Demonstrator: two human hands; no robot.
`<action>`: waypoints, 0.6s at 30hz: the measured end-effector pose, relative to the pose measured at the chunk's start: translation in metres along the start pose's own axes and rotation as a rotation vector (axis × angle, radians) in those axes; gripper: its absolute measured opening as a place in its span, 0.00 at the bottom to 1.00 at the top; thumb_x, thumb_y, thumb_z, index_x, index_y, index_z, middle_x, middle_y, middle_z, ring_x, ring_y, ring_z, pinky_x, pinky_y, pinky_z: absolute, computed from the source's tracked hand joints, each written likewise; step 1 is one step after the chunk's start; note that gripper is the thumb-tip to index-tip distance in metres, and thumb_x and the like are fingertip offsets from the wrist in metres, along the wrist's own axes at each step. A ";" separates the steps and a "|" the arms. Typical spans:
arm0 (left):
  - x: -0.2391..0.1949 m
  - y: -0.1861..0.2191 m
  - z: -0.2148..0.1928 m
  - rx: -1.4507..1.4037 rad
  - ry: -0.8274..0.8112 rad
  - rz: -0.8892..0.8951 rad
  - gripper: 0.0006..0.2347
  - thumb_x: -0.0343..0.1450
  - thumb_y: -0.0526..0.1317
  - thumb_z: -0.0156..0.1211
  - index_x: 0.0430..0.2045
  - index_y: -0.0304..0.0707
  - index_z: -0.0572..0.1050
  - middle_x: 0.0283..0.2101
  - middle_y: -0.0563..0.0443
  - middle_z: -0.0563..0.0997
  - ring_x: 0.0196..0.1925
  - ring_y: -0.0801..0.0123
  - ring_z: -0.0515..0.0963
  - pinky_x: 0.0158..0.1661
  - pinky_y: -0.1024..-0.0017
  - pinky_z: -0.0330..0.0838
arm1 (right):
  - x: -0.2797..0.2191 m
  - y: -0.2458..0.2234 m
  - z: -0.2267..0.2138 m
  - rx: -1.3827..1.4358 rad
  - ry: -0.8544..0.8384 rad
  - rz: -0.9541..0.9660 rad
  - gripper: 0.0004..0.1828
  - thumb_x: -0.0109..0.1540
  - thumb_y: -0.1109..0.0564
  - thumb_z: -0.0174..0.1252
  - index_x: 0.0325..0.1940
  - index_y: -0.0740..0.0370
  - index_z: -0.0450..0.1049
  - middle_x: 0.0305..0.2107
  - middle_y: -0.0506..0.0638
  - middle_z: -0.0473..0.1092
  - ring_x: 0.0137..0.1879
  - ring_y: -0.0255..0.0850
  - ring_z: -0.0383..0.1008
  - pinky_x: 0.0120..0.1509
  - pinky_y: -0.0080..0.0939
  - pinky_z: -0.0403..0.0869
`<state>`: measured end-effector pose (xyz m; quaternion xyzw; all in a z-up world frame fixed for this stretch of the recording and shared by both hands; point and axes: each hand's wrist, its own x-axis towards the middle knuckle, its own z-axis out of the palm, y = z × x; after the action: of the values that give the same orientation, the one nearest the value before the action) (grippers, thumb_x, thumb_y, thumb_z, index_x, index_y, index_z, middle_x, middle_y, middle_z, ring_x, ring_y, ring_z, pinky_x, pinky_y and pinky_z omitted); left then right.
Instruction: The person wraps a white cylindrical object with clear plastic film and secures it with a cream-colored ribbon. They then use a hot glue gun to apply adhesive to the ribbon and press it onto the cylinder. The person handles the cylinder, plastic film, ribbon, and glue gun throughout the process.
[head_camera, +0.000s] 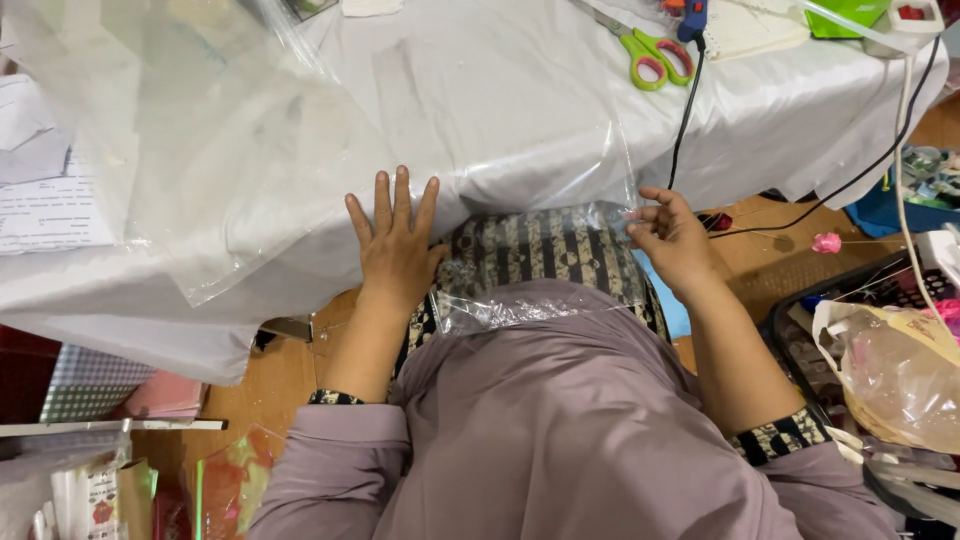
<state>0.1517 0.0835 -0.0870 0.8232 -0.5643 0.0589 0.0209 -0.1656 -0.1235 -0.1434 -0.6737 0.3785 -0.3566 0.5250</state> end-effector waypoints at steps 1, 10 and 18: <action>0.001 -0.002 0.005 -0.002 0.003 0.000 0.42 0.70 0.52 0.62 0.78 0.55 0.42 0.80 0.36 0.40 0.80 0.45 0.31 0.69 0.32 0.17 | 0.000 -0.007 0.002 -0.002 0.001 -0.003 0.27 0.66 0.72 0.58 0.69 0.71 0.63 0.45 0.64 0.73 0.47 0.47 0.76 0.46 0.45 0.80; 0.041 -0.014 0.019 0.052 0.537 0.146 0.43 0.61 0.59 0.75 0.72 0.48 0.63 0.69 0.38 0.68 0.75 0.47 0.59 0.73 0.41 0.35 | 0.042 -0.063 0.031 -0.749 0.170 -0.729 0.34 0.61 0.61 0.72 0.68 0.67 0.66 0.62 0.62 0.59 0.69 0.63 0.61 0.72 0.61 0.63; 0.053 -0.023 0.031 0.150 0.311 0.178 0.47 0.60 0.60 0.72 0.76 0.54 0.55 0.76 0.43 0.59 0.79 0.51 0.50 0.74 0.41 0.23 | 0.080 -0.057 0.036 -1.133 -0.120 -0.656 0.48 0.57 0.38 0.67 0.78 0.53 0.61 0.75 0.55 0.57 0.82 0.54 0.50 0.83 0.63 0.34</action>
<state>0.1945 0.0392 -0.1107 0.7503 -0.6190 0.2287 0.0410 -0.0902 -0.1691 -0.0884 -0.9451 0.2529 -0.2054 -0.0269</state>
